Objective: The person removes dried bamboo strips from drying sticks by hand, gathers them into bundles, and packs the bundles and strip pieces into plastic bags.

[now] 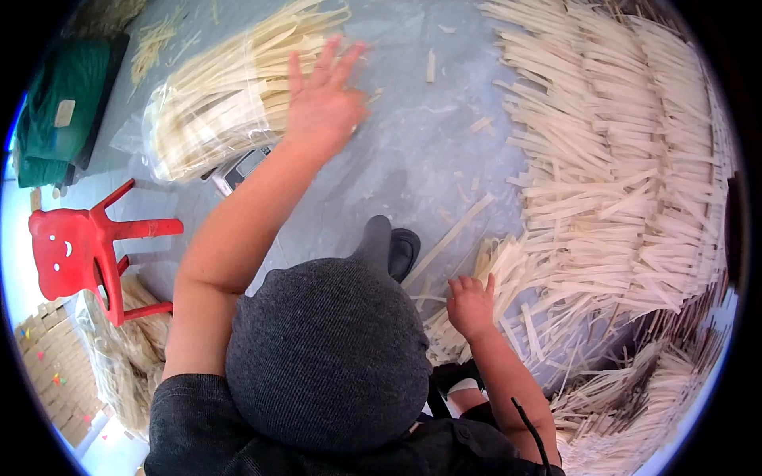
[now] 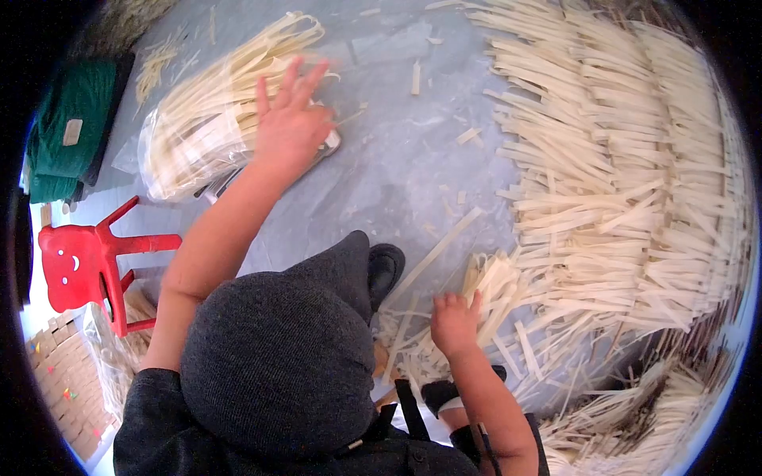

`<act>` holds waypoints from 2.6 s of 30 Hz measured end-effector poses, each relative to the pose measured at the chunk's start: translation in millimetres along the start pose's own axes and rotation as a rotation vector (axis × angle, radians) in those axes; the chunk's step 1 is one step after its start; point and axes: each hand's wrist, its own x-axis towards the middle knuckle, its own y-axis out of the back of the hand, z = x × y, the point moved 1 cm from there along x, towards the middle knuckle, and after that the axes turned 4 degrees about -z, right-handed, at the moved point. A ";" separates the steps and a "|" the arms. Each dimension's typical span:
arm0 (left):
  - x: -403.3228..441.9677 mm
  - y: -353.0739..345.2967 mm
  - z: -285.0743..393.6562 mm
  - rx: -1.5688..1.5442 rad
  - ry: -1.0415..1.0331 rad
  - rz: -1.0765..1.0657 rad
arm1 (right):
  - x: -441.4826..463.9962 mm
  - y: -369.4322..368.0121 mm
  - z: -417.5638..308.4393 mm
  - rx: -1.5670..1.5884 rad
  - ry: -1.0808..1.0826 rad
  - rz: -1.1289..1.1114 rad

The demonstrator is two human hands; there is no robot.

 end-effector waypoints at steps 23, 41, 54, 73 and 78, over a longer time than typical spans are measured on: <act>32.5 46.5 -189.7 -0.426 0.677 -0.330 | -84.7 -38.7 43.4 0.116 -0.224 0.160; -45.1 346.1 9.1 -1.723 0.225 -0.089 | -216.2 180.3 16.6 1.129 0.211 0.742; -106.5 107.2 133.1 -1.218 0.391 -0.890 | -149.7 83.0 9.1 1.558 -0.149 0.432; -89.6 128.2 133.1 -1.096 0.233 -0.532 | -105.3 100.8 19.2 0.647 -0.169 1.122; -90.3 199.2 117.4 -1.388 0.147 -0.312 | -164.1 162.7 4.5 1.489 0.098 0.976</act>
